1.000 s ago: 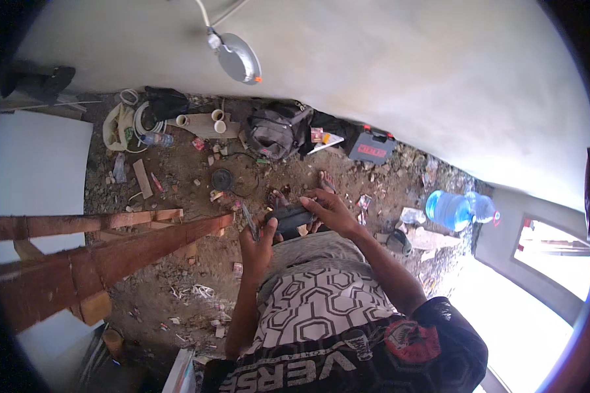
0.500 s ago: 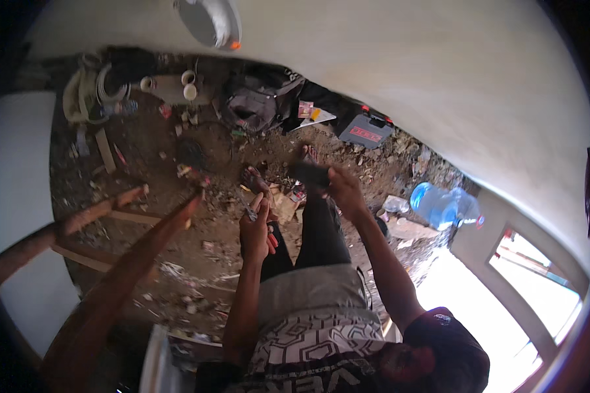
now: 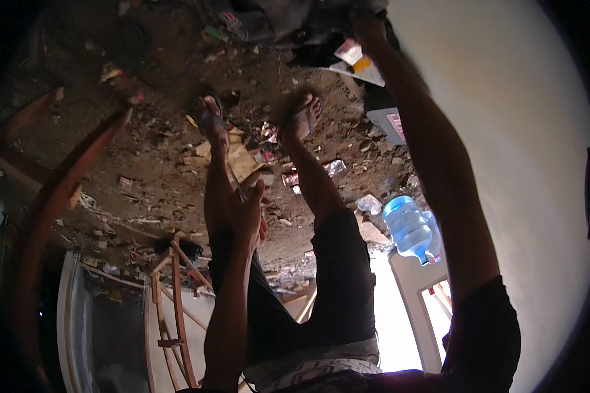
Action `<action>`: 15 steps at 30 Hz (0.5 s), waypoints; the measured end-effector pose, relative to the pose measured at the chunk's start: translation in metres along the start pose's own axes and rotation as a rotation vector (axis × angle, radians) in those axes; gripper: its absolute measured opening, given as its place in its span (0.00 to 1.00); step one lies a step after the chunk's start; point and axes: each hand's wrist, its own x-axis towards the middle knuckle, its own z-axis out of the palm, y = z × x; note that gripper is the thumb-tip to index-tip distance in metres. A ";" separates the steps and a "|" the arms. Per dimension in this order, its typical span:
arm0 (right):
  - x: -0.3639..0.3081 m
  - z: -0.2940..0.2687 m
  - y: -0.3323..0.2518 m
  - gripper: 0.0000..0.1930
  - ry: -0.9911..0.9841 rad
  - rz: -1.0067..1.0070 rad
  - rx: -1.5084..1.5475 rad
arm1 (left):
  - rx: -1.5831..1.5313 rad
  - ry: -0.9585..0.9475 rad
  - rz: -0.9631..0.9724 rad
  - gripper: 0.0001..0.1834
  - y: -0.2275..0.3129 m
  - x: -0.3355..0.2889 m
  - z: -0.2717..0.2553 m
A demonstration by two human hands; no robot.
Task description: The person picks up a yellow wire from the floor, straightens it, and uses red-handled shears to cut it into smaller pieces. The person then threads the wire through a plastic bag attached to the ceiling and continues cutting the wire.
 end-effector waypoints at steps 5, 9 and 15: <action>-0.011 -0.039 -0.091 0.18 0.482 0.434 0.737 | 0.158 -0.010 -0.024 0.23 0.052 0.046 0.015; -0.107 -0.095 -0.112 0.18 0.253 0.140 0.797 | 0.055 -0.221 -0.296 0.26 0.064 0.114 0.033; -0.231 -0.090 -0.144 0.36 -0.500 0.178 1.852 | -0.429 -0.708 -0.050 0.25 0.075 0.141 0.092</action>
